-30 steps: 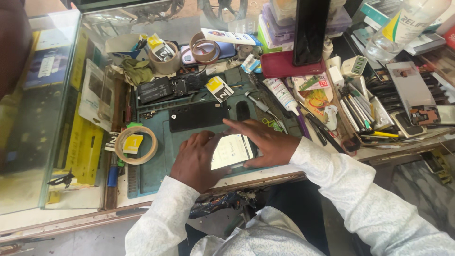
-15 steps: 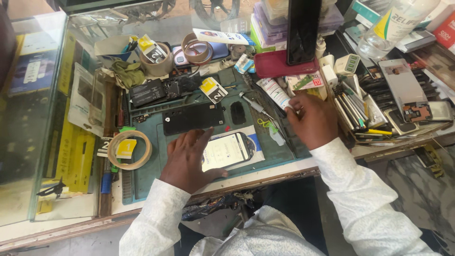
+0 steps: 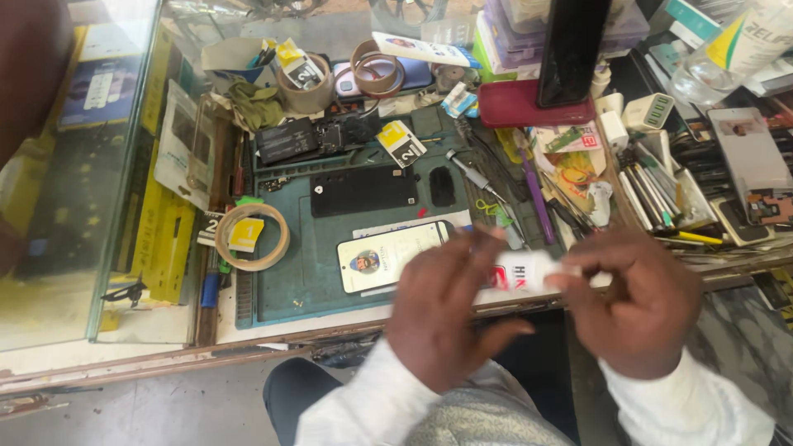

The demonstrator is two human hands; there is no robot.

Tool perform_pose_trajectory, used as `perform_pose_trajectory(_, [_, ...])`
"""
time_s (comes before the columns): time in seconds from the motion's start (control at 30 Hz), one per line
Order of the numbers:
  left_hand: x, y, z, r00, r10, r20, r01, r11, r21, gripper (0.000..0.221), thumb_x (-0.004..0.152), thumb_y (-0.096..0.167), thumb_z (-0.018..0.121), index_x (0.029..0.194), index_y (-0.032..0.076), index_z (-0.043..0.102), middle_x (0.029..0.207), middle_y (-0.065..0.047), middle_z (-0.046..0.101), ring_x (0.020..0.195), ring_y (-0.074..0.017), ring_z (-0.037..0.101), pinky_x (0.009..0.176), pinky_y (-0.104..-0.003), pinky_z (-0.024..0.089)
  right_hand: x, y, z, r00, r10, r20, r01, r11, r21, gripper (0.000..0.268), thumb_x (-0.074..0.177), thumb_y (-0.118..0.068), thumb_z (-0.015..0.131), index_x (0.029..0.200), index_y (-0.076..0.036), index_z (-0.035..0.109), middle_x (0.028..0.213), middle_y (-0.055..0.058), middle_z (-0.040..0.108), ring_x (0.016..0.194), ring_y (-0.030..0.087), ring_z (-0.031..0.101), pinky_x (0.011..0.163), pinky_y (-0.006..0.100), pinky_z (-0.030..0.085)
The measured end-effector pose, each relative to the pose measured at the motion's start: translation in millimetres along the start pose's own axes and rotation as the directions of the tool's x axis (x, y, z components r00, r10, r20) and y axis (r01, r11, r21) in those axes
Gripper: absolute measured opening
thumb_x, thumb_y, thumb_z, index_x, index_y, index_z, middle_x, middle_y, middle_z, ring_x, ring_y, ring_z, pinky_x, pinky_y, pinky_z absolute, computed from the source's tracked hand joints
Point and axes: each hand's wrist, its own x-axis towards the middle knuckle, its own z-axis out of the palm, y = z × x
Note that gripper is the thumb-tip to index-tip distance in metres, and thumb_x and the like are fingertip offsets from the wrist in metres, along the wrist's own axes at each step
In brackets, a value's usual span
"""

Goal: The person uses a screwdriver to tighten screws on a disassembled smartphone, then applies adhesive along the frame edges and places the back cover onto the device.

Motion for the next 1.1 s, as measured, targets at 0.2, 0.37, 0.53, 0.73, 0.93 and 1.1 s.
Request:
perform_pose_trajectory(0.2, [-13.4,-7.3,13.3,0.978,-0.027,0.209,0.072,0.975,-0.211,0.052,0.094,0.027,0.076,0.139,0.005,0.062,0.107,-0.016,0.075,0.091,-0.0340,0.073,0.077,-0.042,0.056,-8.8,16.2,-2.4,0.972,0.064,0.227,-0.101,0.983,0.156,0.015,0.084,-0.009,0.080,0.090,-0.002,0.069,0.083,0.007,0.072,0.060,0.009,0.063,0.056,0.022,0.047])
perform_pose_trajectory(0.37, [-22.4,-24.6,-7.8,0.825,-0.103,0.556,0.436,0.742,-0.510,0.048,0.094,0.033,0.074,0.129,0.001,0.065,0.085,-0.014,0.076,0.069,-0.0233,0.077,0.065,-0.036,0.060,3.2,21.7,-4.9,0.885,-0.131,0.447,-0.057,0.922,0.382,0.005,0.092,0.000,0.069,0.097,-0.002,0.068,0.099,0.010,0.072,0.082,0.015,0.074,0.069,0.024,0.058])
perform_pose_trajectory(0.53, [-31.6,-25.8,-17.8,0.824,-0.168,0.541,0.452,0.771,-0.450,0.046,0.094,0.032,0.073,0.125,-0.001,0.068,0.083,-0.014,0.075,0.065,-0.0205,0.077,0.063,-0.035,0.058,-2.8,30.8,2.2,0.832,-0.218,0.510,0.009,0.925,0.379,0.040,0.076,-0.004,0.076,0.113,0.006,0.064,0.111,0.017,0.066,0.094,0.020,0.068,0.072,0.026,0.055])
perform_pose_trajectory(0.73, [-41.7,-30.1,-17.5,0.778,-0.221,0.589,0.517,0.757,-0.399,0.040,0.095,0.031,0.074,0.117,-0.002,0.068,0.086,-0.014,0.074,0.061,-0.0209,0.076,0.060,-0.034,0.058,-19.5,62.4,12.3,0.804,0.083,0.589,-0.391,0.820,0.417,0.017,0.088,0.002,0.075,0.104,0.000,0.074,0.090,0.010,0.076,0.075,0.015,0.076,0.066,0.027,0.063])
perform_pose_trajectory(0.93, [-50.2,-32.9,-25.8,0.852,-0.311,0.422,0.484,0.777,-0.403,0.037,0.090,0.026,0.077,0.114,-0.001,0.070,0.085,-0.011,0.074,0.074,-0.0238,0.073,0.069,-0.037,0.056,6.6,90.9,25.6,0.860,0.239,0.451,-0.252,0.967,-0.033,0.021,0.085,-0.012,0.080,0.105,-0.008,0.074,0.095,0.003,0.076,0.072,0.015,0.071,0.063,0.030,0.057])
perform_pose_trajectory(1.1, [-47.2,-23.6,-4.2,0.935,-0.294,0.197,0.347,0.871,-0.347,0.038,0.085,0.024,0.082,0.112,0.000,0.070,0.085,-0.013,0.063,0.072,-0.0265,0.062,0.063,-0.038,0.048,-4.1,83.7,49.0,0.951,-0.027,0.307,0.092,0.975,-0.202,0.022,0.086,-0.017,0.080,0.105,-0.010,0.071,0.107,0.008,0.071,0.094,0.025,0.071,0.081,0.037,0.056])
